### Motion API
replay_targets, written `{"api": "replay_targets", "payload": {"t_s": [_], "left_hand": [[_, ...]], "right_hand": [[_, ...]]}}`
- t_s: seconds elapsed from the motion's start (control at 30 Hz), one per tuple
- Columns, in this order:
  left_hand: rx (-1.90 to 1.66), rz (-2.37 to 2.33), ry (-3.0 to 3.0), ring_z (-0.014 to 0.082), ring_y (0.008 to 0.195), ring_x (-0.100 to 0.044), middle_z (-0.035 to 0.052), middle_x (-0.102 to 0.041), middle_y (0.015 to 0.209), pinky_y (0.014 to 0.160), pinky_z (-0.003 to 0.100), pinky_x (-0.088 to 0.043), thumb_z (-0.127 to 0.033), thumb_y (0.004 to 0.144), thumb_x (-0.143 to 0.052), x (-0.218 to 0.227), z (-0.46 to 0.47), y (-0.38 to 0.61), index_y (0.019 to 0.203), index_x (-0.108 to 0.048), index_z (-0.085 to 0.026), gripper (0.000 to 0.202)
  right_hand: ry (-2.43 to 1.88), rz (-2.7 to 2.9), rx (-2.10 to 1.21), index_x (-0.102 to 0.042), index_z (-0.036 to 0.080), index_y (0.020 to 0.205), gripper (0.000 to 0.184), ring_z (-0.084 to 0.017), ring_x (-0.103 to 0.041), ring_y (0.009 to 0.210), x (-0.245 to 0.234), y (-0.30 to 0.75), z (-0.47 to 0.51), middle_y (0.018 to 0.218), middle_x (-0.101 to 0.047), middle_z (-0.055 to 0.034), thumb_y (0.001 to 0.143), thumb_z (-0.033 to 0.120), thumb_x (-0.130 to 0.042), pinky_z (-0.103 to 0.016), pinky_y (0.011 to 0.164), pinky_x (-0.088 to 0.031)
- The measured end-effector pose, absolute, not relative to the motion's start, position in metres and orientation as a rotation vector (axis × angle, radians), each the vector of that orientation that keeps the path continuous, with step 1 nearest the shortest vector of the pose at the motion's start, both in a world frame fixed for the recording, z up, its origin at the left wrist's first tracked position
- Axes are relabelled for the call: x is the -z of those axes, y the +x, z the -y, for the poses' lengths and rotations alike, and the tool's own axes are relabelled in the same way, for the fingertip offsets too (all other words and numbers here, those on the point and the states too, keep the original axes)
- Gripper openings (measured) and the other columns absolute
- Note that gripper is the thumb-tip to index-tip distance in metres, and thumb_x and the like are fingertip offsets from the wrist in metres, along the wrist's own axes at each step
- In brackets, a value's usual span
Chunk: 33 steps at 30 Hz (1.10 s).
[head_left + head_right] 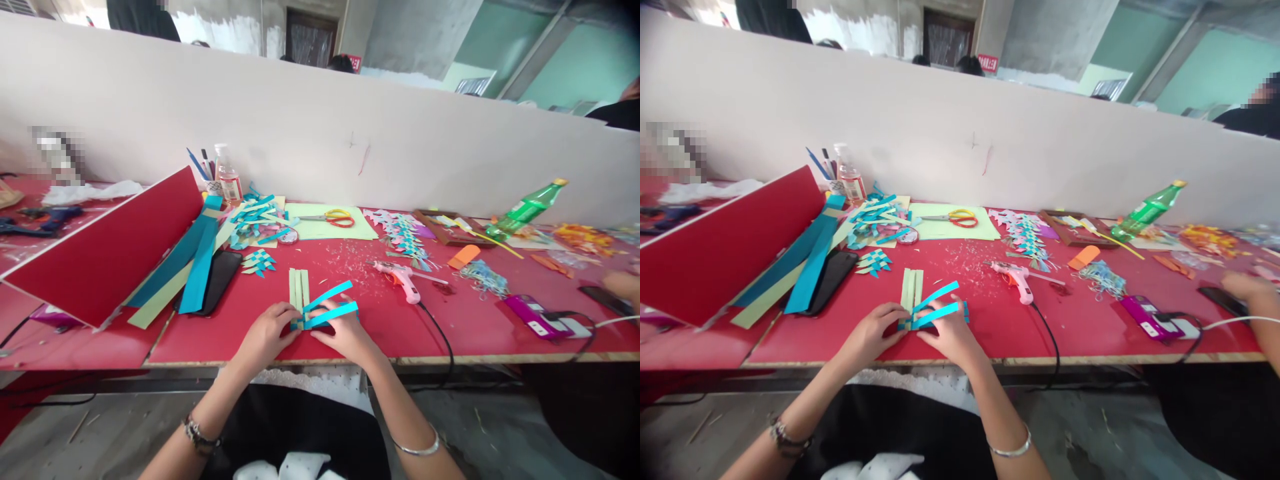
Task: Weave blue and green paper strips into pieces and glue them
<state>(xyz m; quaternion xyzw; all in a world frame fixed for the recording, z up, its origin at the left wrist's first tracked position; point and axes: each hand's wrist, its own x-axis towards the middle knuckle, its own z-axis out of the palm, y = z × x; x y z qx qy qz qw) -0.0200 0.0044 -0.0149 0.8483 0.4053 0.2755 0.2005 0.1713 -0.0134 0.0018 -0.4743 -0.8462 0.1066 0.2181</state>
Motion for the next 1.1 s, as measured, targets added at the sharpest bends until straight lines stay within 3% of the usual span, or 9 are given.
{"api": "replay_targets", "payload": {"t_s": [0.13, 0.23, 0.33, 0.53, 1.1], "left_hand": [[-0.765, -1.131, 2.381, 0.0163, 0.09, -0.053, 0.0061, -0.056, 0.097, 0.079, 0.028, -0.044, -0.022, 0.078, -0.048, 0.015, -0.004, -0.02, 0.095, -0.057, -0.02, 0.019], [-0.773, -1.123, 2.395, 0.0159, 0.089, -0.053, 0.0058, -0.056, 0.096, 0.079, 0.027, -0.044, -0.022, 0.079, -0.046, 0.012, -0.003, -0.019, 0.092, -0.059, -0.021, 0.018], [-0.765, -1.12, 2.411, 0.0161, 0.087, -0.053, 0.0062, -0.056, 0.095, 0.078, 0.028, -0.044, -0.024, 0.081, -0.045, 0.011, -0.003, -0.018, 0.09, -0.061, -0.021, 0.019], [-0.77, -1.127, 2.411, 0.0164, 0.086, -0.053, 0.0061, -0.056, 0.094, 0.076, 0.028, -0.044, -0.024, 0.079, -0.047, 0.014, -0.004, -0.017, 0.088, -0.061, -0.02, 0.017], [-0.784, -1.108, 2.384, 0.0155, 0.086, -0.052, 0.0052, -0.056, 0.093, 0.077, 0.027, -0.043, -0.018, 0.077, -0.049, 0.016, -0.006, -0.018, 0.088, -0.059, -0.019, 0.015]], "right_hand": [[-1.404, 2.14, -0.214, -0.057, 0.026, 0.086, 0.016, -0.021, -0.05, 0.102, -0.007, 0.201, 0.021, 0.1, -0.059, -0.0024, 0.077, 0.037, -0.05, -0.048, 0.096, -0.019], [-1.501, 1.729, 0.066, -0.052, 0.022, 0.097, 0.024, -0.023, -0.049, 0.102, -0.017, 0.22, 0.029, 0.104, -0.055, -0.0085, 0.078, 0.034, -0.047, -0.046, 0.093, -0.026], [-1.474, 1.853, 0.179, -0.051, 0.023, 0.101, 0.026, -0.023, -0.047, 0.104, -0.026, 0.215, 0.033, 0.109, -0.053, -0.007, 0.077, 0.032, -0.049, -0.045, 0.095, -0.023], [-1.308, 2.395, -0.191, -0.055, 0.026, 0.097, 0.018, -0.017, -0.049, 0.099, -0.014, 0.172, 0.016, 0.106, -0.054, -0.0026, 0.079, 0.027, -0.051, -0.035, 0.089, -0.033], [-1.26, 2.415, -0.404, -0.055, 0.025, 0.094, 0.019, -0.016, -0.047, 0.104, -0.004, 0.176, -0.005, 0.109, -0.055, -0.002, 0.076, 0.031, -0.055, -0.035, 0.089, -0.031]]}}
